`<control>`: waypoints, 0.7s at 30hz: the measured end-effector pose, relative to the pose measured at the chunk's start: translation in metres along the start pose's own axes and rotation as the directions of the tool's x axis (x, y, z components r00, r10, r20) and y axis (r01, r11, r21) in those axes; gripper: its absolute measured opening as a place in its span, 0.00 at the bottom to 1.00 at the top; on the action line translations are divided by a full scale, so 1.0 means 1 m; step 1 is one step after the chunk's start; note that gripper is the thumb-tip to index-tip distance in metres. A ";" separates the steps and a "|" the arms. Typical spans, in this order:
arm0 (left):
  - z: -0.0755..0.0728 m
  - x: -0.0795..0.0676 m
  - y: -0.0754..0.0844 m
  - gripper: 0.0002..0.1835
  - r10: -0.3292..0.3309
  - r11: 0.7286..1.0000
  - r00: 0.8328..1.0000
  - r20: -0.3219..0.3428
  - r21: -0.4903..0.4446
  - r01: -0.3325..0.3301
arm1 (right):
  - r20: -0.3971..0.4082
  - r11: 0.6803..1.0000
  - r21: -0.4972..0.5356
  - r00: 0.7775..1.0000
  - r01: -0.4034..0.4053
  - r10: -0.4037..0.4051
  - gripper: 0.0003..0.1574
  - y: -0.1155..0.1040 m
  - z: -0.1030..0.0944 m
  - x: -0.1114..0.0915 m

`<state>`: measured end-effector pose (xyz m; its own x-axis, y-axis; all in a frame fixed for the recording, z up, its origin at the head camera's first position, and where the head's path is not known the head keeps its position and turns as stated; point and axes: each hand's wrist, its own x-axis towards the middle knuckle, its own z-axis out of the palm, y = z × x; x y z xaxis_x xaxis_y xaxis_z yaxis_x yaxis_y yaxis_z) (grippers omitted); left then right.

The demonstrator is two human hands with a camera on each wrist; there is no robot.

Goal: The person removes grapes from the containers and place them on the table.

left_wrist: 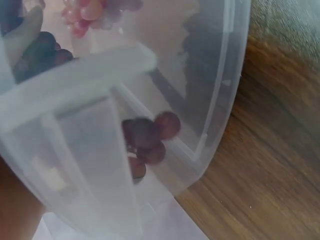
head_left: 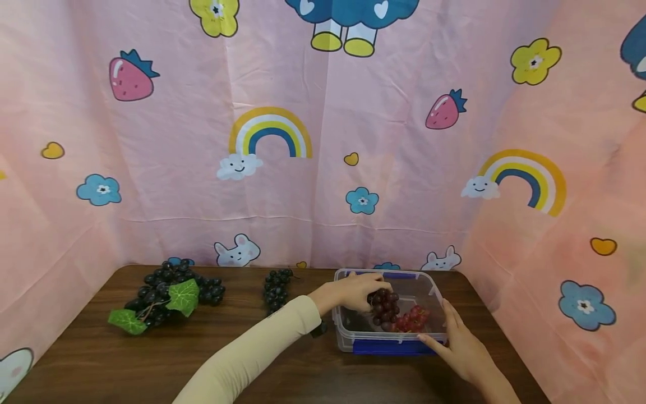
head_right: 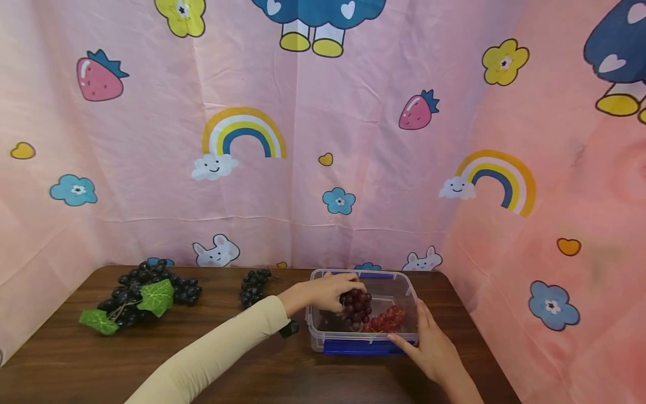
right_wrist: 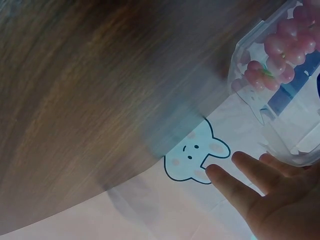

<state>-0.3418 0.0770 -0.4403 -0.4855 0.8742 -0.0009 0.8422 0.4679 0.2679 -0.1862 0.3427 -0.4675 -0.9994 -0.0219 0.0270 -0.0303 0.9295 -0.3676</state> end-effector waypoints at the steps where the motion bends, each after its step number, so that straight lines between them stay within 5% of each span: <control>1: -0.001 0.000 0.000 0.34 0.008 1.000 1.000 -0.012 -0.022 -0.008 | -0.001 1.000 -0.002 1.000 0.002 -0.002 0.71 0.000 0.000 0.000; 7: -0.008 -0.005 0.006 0.34 0.027 0.997 0.998 -0.052 -0.065 -0.030 | -0.016 1.000 -0.003 1.000 0.018 -0.018 0.70 -0.001 -0.001 -0.001; 21: -0.023 -0.016 0.011 0.37 0.017 1.000 0.994 -0.110 0.000 -0.017 | -0.023 1.000 -0.006 0.999 0.029 -0.029 0.70 0.001 0.000 0.000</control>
<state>-0.3298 0.0654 -0.4153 -0.4942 0.8623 0.1101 0.8502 0.4531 0.2679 -0.1863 0.3435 -0.4683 -0.9974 -0.0408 0.0587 -0.0594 0.9307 -0.3609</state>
